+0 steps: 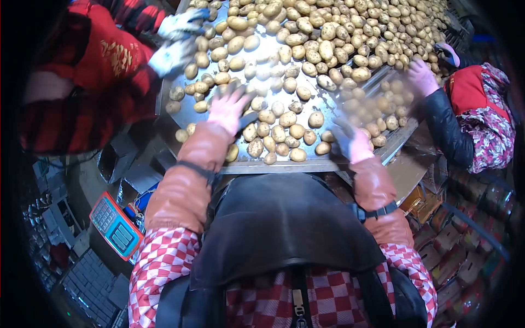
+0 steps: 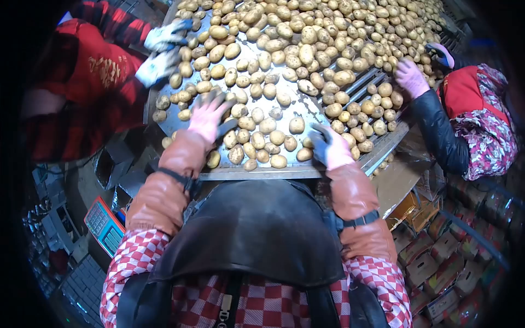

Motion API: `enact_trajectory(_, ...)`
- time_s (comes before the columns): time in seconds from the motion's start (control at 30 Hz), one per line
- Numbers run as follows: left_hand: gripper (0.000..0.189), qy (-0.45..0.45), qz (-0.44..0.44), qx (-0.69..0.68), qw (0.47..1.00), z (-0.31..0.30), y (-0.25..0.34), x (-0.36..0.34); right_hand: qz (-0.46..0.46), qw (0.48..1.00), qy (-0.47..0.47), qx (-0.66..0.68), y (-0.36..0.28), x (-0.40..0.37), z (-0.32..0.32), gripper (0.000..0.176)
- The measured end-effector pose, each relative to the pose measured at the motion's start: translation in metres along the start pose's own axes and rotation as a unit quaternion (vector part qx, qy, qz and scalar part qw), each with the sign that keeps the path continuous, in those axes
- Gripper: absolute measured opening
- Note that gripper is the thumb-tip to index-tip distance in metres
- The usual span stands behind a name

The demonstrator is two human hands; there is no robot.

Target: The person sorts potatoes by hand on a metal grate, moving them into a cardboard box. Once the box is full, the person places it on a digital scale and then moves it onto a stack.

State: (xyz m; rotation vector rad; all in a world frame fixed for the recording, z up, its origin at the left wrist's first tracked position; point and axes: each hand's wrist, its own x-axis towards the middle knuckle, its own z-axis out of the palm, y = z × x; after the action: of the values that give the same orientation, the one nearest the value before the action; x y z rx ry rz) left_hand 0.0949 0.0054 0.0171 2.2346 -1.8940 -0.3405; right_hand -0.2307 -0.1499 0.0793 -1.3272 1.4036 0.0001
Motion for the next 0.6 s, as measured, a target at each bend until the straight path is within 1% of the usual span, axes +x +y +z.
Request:
enact_trajectory(0.03, 0.063, 0.037, -0.027, 0.023, 0.999, 0.000, -0.003, -0.019, -0.074, 0.993, 0.031, -0.084, 0.049, 0.021, -0.024, 0.044)
enact_trajectory(0.1, 0.059, 0.039, -0.163, -0.012, 0.986, -0.002, -0.003, -0.049, 0.031, 0.985, 0.006, -0.168, 0.069, 0.017, -0.047, 0.058)
enact_trajectory(0.17, 0.055, 0.097, -0.288, 0.020, 0.952, 0.008, 0.013, -0.059, 0.022, 0.952, 0.000, -0.307, 0.051, 0.001, -0.026, 0.069)
enact_trajectory(0.2, 0.054, 0.102, -0.234, 0.053, 0.966, 0.019, 0.013, -0.059, 0.028, 0.926, -0.047, -0.375, 0.016, -0.005, -0.007, 0.075)
enact_trajectory(0.23, 0.059, 0.195, -0.138, 0.005, 0.971, 0.016, 0.041, -0.051, 0.014, 0.935, -0.026, -0.354, 0.026, 0.006, 0.018, 0.077)
enact_trajectory(0.27, 0.066, 0.065, -0.105, -0.049, 0.991, 0.002, 0.066, -0.041, -0.003, 0.940, -0.078, -0.333, -0.007, 0.000, 0.031, 0.079)
enact_trajectory(0.3, 0.068, 0.016, 0.044, -0.096, 0.994, 0.000, 0.078, -0.036, -0.123, 0.934, -0.092, -0.324, 0.003, 0.015, 0.045, 0.079)
enact_trajectory(0.33, 0.067, -0.043, 0.128, -0.036, 0.990, 0.008, 0.083, -0.029, -0.092, 0.915, -0.140, -0.367, -0.009, 0.028, 0.054, 0.078)
enact_trajectory(0.37, 0.069, -0.038, 0.168, 0.052, 0.984, 0.022, 0.072, -0.022, -0.166, 0.901, -0.173, -0.361, -0.017, 0.033, 0.056, 0.072)
enact_trajectory(0.43, 0.068, -0.017, 0.039, 0.018, 0.999, 0.022, 0.047, -0.005, -0.208, 0.871, -0.212, -0.391, -0.047, 0.044, 0.054, 0.066)
enact_trajectory(0.47, 0.064, 0.035, -0.006, 0.010, 0.999, 0.020, 0.032, -0.001, -0.151, 0.925, -0.211, -0.277, -0.059, 0.058, 0.046, 0.063)
enact_trajectory(0.5, 0.064, 0.036, -0.012, 0.006, 0.999, 0.019, 0.027, -0.006, -0.091, 0.960, -0.209, -0.160, -0.067, 0.065, 0.039, 0.061)
enact_trajectory(0.53, 0.062, 0.069, -0.066, 0.002, 0.995, 0.015, 0.023, -0.011, -0.120, 0.968, -0.082, -0.203, -0.104, 0.041, 0.031, 0.047)
enact_trajectory(0.57, 0.060, 0.102, -0.120, 0.002, 0.988, 0.012, 0.020, -0.015, -0.151, 0.958, 0.047, -0.239, -0.139, 0.019, 0.026, 0.034)
enact_trajectory(0.6, 0.063, 0.084, -0.152, -0.008, 0.985, 0.018, 0.021, -0.029, -0.253, 0.945, 0.106, -0.177, -0.105, 0.095, 0.016, 0.041)
